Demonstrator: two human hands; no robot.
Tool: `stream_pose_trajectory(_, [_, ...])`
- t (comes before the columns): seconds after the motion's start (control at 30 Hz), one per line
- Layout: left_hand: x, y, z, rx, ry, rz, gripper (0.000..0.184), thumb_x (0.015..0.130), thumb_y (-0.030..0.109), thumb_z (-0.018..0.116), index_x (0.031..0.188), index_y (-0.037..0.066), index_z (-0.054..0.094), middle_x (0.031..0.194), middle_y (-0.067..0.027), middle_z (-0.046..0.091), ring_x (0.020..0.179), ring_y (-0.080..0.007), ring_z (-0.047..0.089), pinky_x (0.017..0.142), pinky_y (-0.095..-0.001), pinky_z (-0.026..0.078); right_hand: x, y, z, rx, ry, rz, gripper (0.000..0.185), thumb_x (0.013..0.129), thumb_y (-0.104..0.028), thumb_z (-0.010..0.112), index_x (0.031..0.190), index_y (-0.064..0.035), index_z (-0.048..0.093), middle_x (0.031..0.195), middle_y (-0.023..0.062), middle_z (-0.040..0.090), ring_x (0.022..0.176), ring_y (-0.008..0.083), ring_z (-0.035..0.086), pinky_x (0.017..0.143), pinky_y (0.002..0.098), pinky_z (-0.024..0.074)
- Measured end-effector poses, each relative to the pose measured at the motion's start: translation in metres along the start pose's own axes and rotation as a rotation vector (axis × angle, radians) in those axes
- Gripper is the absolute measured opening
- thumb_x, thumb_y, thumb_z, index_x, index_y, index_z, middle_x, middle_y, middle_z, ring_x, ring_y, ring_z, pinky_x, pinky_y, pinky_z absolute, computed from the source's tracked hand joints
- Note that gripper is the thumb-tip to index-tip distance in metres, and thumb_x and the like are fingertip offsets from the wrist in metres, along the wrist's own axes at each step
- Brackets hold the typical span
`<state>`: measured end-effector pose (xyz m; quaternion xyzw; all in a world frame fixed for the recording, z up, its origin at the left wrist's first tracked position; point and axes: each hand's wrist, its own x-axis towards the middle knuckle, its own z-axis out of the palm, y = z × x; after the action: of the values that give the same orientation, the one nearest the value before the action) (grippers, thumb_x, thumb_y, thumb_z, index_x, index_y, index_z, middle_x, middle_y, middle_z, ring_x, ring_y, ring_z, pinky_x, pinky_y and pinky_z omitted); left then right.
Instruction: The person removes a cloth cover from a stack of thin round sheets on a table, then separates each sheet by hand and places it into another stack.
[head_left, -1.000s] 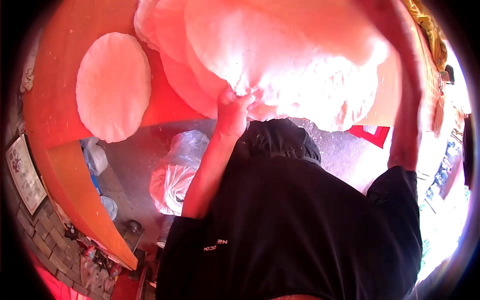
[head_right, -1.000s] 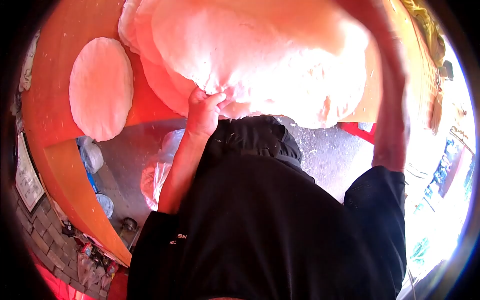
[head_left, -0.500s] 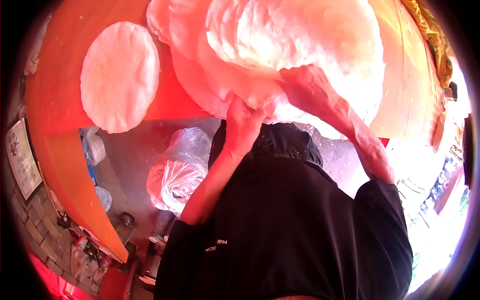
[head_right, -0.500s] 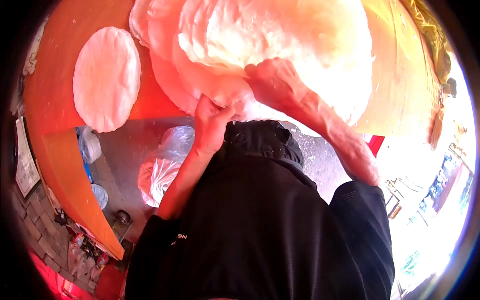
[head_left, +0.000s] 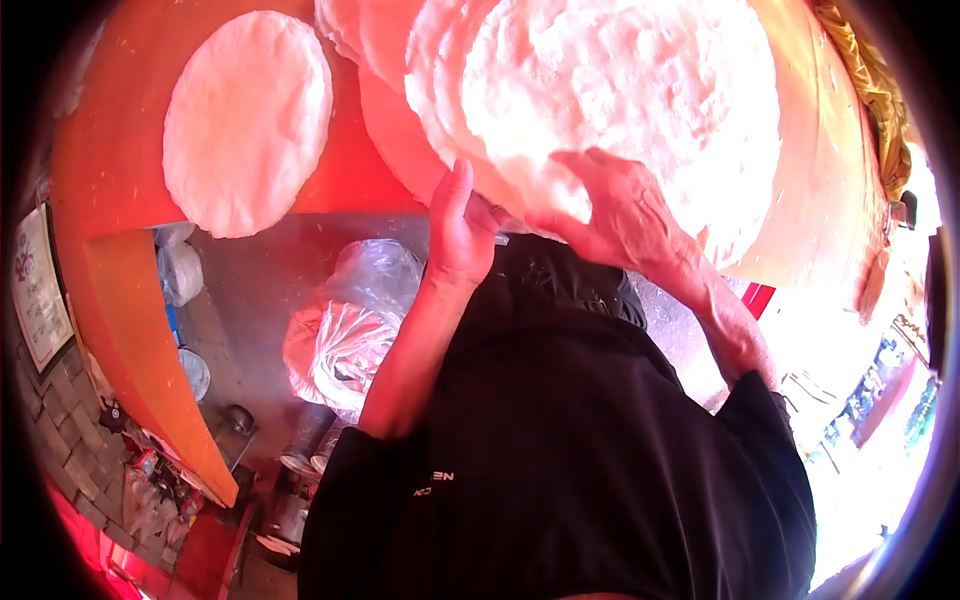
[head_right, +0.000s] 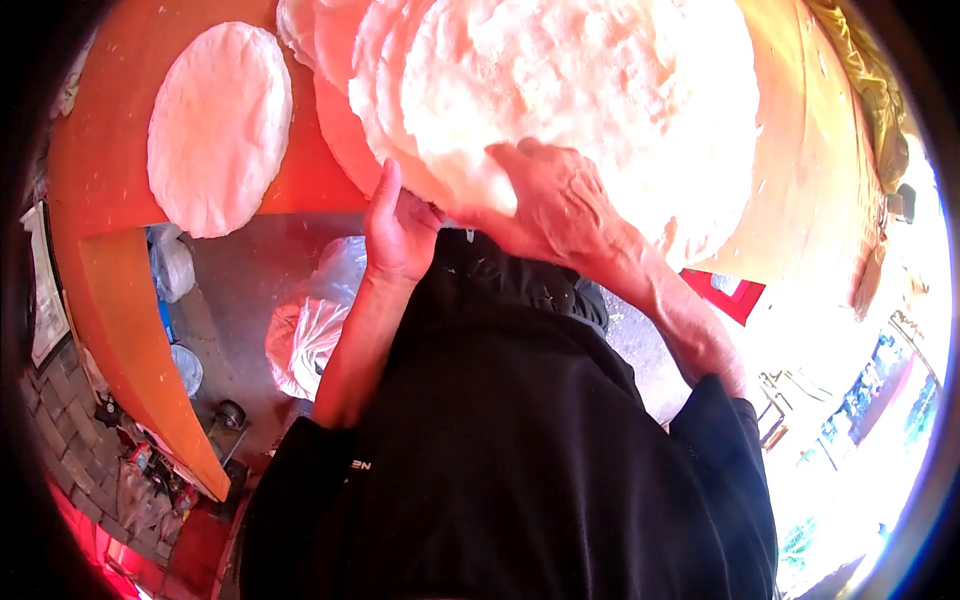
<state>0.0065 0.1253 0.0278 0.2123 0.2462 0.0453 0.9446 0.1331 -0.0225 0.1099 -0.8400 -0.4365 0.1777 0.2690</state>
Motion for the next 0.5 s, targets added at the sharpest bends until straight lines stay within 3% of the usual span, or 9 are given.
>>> stream_pose_trajectory(0.03, [-0.001,-0.001,0.005,0.003,0.028,0.035,0.027,0.096,0.028,0.047,0.112,0.009,0.057,0.104,-0.0070,0.064,0.094,-0.0195,0.061,0.078,-0.0351,0.050,0.006,-0.006,0.004,0.021,0.110,0.043,0.057,0.071,-0.045,0.076,0.102,0.0022,0.063,0.081,0.0218,0.064,0.074,0.0399,0.063,0.065,0.0458,0.0502])
stream_pose_trajectory(0.1, [0.002,-0.002,0.003,0.003,0.052,0.070,0.026,0.097,0.028,0.046,0.110,0.009,0.057,0.102,-0.0068,0.064,0.092,-0.0191,0.061,0.077,-0.0347,0.050,0.015,-0.015,0.004,-0.012,0.069,0.120,0.060,0.070,-0.045,0.076,0.101,0.0038,0.062,0.085,0.0233,0.065,0.077,0.0408,0.063,0.068,0.0450,0.0513])
stream_pose_trajectory(0.17, [0.004,-0.003,-0.008,0.102,-0.079,0.106,0.024,0.096,0.026,0.047,0.109,0.008,0.058,0.098,-0.0062,0.064,0.086,-0.0177,0.062,0.072,-0.0333,0.050,0.019,-0.014,0.011,0.041,0.097,0.130,0.062,0.070,-0.046,0.076,0.105,0.0032,0.062,0.088,0.0244,0.065,0.081,0.0408,0.064,0.071,0.0448,0.0521])
stream_pose_trajectory(0.2, [0.004,-0.003,-0.004,0.096,-0.082,0.111,0.024,0.096,0.026,0.047,0.109,0.008,0.058,0.098,-0.0062,0.064,0.086,-0.0177,0.062,0.072,-0.0333,0.050,0.019,-0.012,0.011,0.018,0.055,0.205,0.051,0.076,-0.029,0.076,0.115,-0.0004,0.062,0.097,0.0188,0.068,0.083,0.0287,0.067,0.072,0.0368,0.0523])
stream_pose_trajectory(0.23, [0.004,-0.003,0.003,0.095,-0.033,0.123,0.023,0.096,0.025,0.048,0.108,0.007,0.058,0.096,-0.0057,0.064,0.084,-0.0169,0.061,0.069,-0.0319,0.049,0.020,-0.005,0.006,0.011,0.054,0.197,0.051,0.076,-0.029,0.076,0.115,-0.0004,0.062,0.097,0.0188,0.068,0.083,0.0287,0.067,0.072,0.0368,0.0523])
stream_pose_trajectory(0.33, [0.002,0.002,0.006,0.078,0.023,0.099,0.020,0.095,0.018,0.047,0.106,0.004,0.057,0.094,-0.0052,0.063,0.079,-0.0140,0.060,0.066,-0.0282,0.048,0.023,-0.004,-0.019,0.375,-0.198,0.440,0.032,0.082,-0.022,0.071,0.106,-0.0005,0.068,0.096,0.0107,0.070,0.082,0.0171,0.065,0.073,0.0312,0.0519])
stream_pose_trajectory(0.43, [0.005,0.015,0.018,0.077,0.076,0.025,0.018,0.095,0.012,0.047,0.106,0.000,0.056,0.093,-0.0055,0.062,0.078,-0.0119,0.059,0.066,-0.0254,0.048,0.025,0.005,-0.003,0.351,-0.193,0.348,0.033,0.082,-0.023,0.071,0.106,-0.0003,0.068,0.097,0.0115,0.070,0.082,0.0185,0.065,0.073,0.0316,0.0518])
stream_pose_trajectory(0.47, [0.006,0.018,0.022,0.090,0.127,-0.018,0.018,0.095,0.011,0.048,0.106,0.000,0.056,0.093,-0.0058,0.063,0.080,-0.0119,0.060,0.065,-0.0250,0.048,0.024,0.003,0.005,0.278,-0.138,0.316,0.039,0.076,-0.026,0.075,0.106,-0.0017,0.068,0.093,0.0162,0.070,0.078,0.0248,0.067,0.070,0.0339,0.0532])
stream_pose_trajectory(0.5, [0.010,0.016,0.018,0.088,0.128,-0.011,0.018,0.095,0.011,0.048,0.106,0.000,0.056,0.093,-0.0058,0.063,0.080,-0.0119,0.060,0.065,-0.0250,0.048,0.024,0.005,0.010,0.277,-0.140,0.309,0.039,0.076,-0.026,0.075,0.106,-0.0017,0.068,0.093,0.0162,0.070,0.078,0.0248,0.067,0.070,0.0339,0.0532])
